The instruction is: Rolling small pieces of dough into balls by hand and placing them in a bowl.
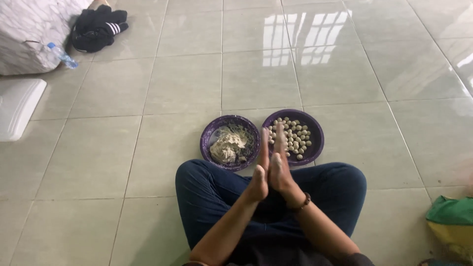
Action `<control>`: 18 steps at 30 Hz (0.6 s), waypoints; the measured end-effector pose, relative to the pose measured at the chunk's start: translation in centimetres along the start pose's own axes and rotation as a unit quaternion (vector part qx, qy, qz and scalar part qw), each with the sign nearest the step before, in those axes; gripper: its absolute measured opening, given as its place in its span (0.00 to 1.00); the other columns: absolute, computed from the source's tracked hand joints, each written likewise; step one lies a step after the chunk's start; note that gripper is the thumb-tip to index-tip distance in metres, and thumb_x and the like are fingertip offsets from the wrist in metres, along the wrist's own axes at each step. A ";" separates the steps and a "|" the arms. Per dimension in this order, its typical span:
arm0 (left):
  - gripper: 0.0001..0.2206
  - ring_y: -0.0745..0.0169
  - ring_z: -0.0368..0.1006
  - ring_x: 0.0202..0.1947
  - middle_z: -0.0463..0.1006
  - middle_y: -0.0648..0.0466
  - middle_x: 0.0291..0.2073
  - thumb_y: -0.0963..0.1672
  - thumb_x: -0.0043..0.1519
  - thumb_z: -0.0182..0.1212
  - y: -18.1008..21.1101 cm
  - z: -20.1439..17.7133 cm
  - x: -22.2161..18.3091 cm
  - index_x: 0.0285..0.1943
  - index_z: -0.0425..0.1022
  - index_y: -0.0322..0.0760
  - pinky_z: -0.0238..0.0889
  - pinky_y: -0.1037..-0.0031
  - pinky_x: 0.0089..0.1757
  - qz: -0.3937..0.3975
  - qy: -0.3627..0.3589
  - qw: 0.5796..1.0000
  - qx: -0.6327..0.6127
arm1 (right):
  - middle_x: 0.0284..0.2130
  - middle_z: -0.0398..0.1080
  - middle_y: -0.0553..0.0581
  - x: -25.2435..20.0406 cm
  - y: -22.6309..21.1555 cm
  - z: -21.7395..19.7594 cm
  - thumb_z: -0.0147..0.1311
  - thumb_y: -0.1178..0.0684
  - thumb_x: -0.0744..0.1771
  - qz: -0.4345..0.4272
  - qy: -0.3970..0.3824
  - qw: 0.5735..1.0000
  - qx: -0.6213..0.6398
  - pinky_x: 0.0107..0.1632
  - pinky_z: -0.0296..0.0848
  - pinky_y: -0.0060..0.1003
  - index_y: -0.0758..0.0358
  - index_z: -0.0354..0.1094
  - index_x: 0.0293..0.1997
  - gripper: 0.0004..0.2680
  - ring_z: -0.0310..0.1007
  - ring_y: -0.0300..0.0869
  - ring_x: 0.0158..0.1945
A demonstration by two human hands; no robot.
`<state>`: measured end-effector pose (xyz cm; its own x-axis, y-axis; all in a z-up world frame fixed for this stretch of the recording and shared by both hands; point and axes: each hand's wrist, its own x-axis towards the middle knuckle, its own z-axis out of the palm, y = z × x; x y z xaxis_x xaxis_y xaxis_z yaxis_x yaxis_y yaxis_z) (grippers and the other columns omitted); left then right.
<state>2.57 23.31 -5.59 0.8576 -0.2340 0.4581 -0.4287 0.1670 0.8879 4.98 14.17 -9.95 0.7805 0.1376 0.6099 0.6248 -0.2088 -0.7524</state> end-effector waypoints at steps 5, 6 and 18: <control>0.43 0.45 0.16 0.78 0.23 0.49 0.80 0.66 0.64 0.16 -0.1 -0.7 1.3 0.82 0.23 0.41 0.14 0.51 0.70 0.014 0.003 1.000 -0.007 | 0.77 0.28 0.67 -0.7 -4.5 0.9 0.19 0.35 0.72 0.027 -0.030 0.998 0.054 0.74 0.26 0.53 0.66 0.27 0.79 0.28 0.22 0.58 0.78; 0.44 0.45 0.16 0.77 0.23 0.48 0.80 0.66 0.64 0.16 -0.2 -0.2 1.4 0.82 0.23 0.41 0.13 0.51 0.70 0.009 0.002 1.000 -0.011 | 0.77 0.29 0.68 0.3 -4.7 0.7 0.18 0.32 0.71 0.003 0.007 0.998 0.059 0.75 0.26 0.53 0.66 0.26 0.78 0.31 0.25 0.59 0.78; 0.44 0.42 0.15 0.77 0.23 0.48 0.80 0.67 0.63 0.14 -0.6 0.0 0.2 0.82 0.22 0.43 0.13 0.46 0.69 0.010 0.009 0.999 -0.038 | 0.77 0.27 0.65 0.5 -4.8 -0.3 0.21 0.31 0.71 0.003 -0.011 0.997 0.072 0.75 0.22 0.52 0.65 0.25 0.79 0.31 0.23 0.56 0.79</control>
<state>3.03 23.18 -6.03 0.8543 -0.2135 0.4739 -0.4233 0.2434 0.8727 2.39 14.99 -5.94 0.7839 0.1575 0.6006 0.6154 -0.0687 -0.7852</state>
